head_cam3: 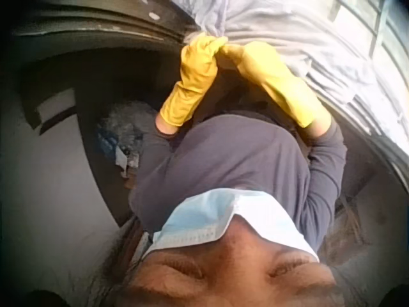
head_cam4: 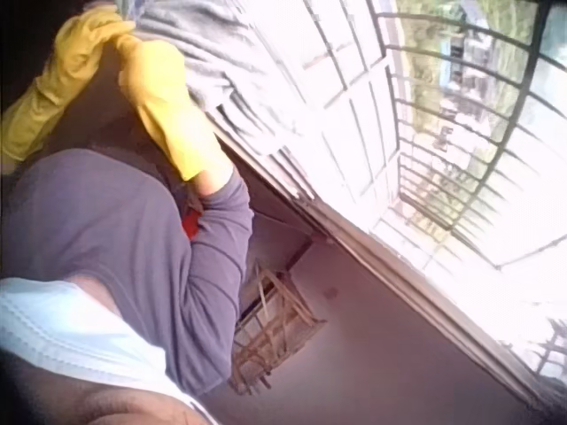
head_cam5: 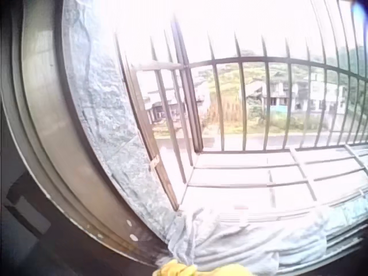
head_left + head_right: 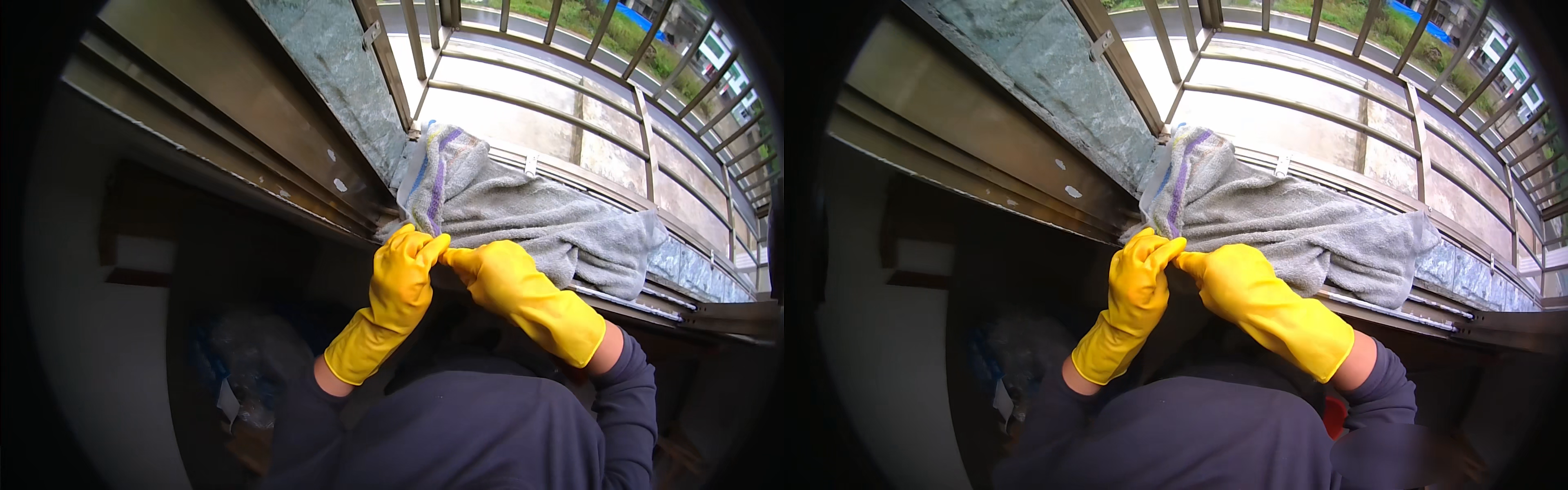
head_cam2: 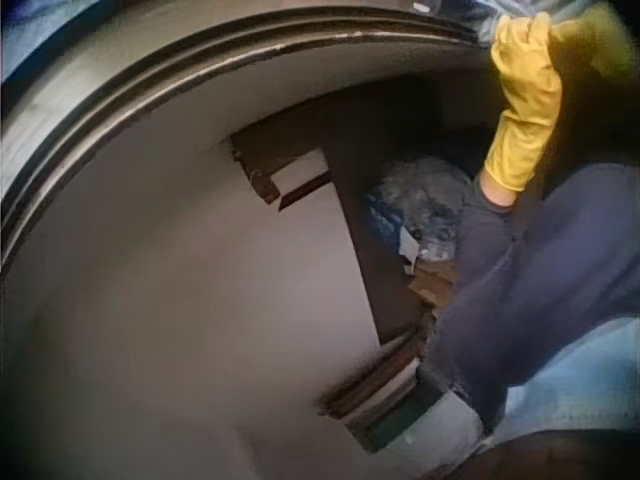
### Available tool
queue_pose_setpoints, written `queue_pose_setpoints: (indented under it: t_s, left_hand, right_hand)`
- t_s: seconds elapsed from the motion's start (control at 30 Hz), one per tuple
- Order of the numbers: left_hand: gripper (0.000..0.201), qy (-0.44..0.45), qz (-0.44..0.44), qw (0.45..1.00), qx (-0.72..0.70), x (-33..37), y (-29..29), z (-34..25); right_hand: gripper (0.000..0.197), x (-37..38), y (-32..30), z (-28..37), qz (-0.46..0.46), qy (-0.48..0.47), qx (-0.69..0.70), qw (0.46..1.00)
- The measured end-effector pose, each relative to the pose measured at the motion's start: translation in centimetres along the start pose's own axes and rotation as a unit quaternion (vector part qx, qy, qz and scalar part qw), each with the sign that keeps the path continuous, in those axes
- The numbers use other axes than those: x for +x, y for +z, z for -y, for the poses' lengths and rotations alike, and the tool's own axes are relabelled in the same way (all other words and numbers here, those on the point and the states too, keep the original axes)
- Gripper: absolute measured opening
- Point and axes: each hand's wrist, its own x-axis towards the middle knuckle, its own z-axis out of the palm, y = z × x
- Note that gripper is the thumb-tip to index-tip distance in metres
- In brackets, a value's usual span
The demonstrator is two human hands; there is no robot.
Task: The person uses a thin metal tool to scrape debris from the window frame track and then wipes the area with a gray cloth. The person repeats this process along the length of the frame, focusing on the corners and edges.
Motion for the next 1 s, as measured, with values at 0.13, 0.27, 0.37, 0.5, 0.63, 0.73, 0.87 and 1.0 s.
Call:
queue_pose_setpoints:
  t_s: [0.13, 0.27, 0.37, 0.5, 0.63, 0.73, 0.87, 1.0]
  left_hand:
    - [0.042, 0.09, -0.012, 0.996, 0.002, 3.1, 0.9, -2.5]
    - [0.034, 0.267, 0.009, 0.96, -0.08, 4.3, 1.2, -7.4]
    - [0.033, 0.325, 0.013, 0.943, -0.069, 3.5, 0.6, -7.8]
    - [0.03, 0.277, -0.044, 0.959, -0.042, 0.4, -1.5, -5.2]
    - [0.034, 0.145, -0.052, 0.988, -0.007, -3.9, -2.7, -1.2]
    - [0.035, 0.026, -0.035, 0.999, -0.01, -6.8, -2.5, 0.2]
    - [0.046, -0.138, -0.1, 0.985, 0.007, -6.7, -2.3, -0.4]
    - [0.046, -0.05, -0.065, 0.995, 0.054, -2.7, -2.4, -0.3]
  right_hand:
    - [0.031, -1.8, 0.5, -2.7, -0.03, 0.065, 0.18, 0.981]
    - [0.029, -3.7, 0.9, -3.4, -0.08, 0.139, 0.484, 0.86]
    - [0.031, -3.6, -0.9, -1.6, -0.074, 0.132, 0.59, 0.793]
    - [0.037, -4.9, -0.8, -2.0, -0.073, 0.197, 0.504, 0.838]
    - [0.031, -4.4, 0.7, -1.3, -0.072, 0.262, 0.473, 0.838]
    - [0.022, -1.9, -0.1, 1.4, -0.081, 0.119, 0.183, 0.973]
    - [0.023, -1.9, -2.2, -0.2, 0.019, 0.164, 0.18, 0.97]
    - [0.024, -3.6, -2.4, -2.6, 0.046, 0.169, 0.353, 0.919]
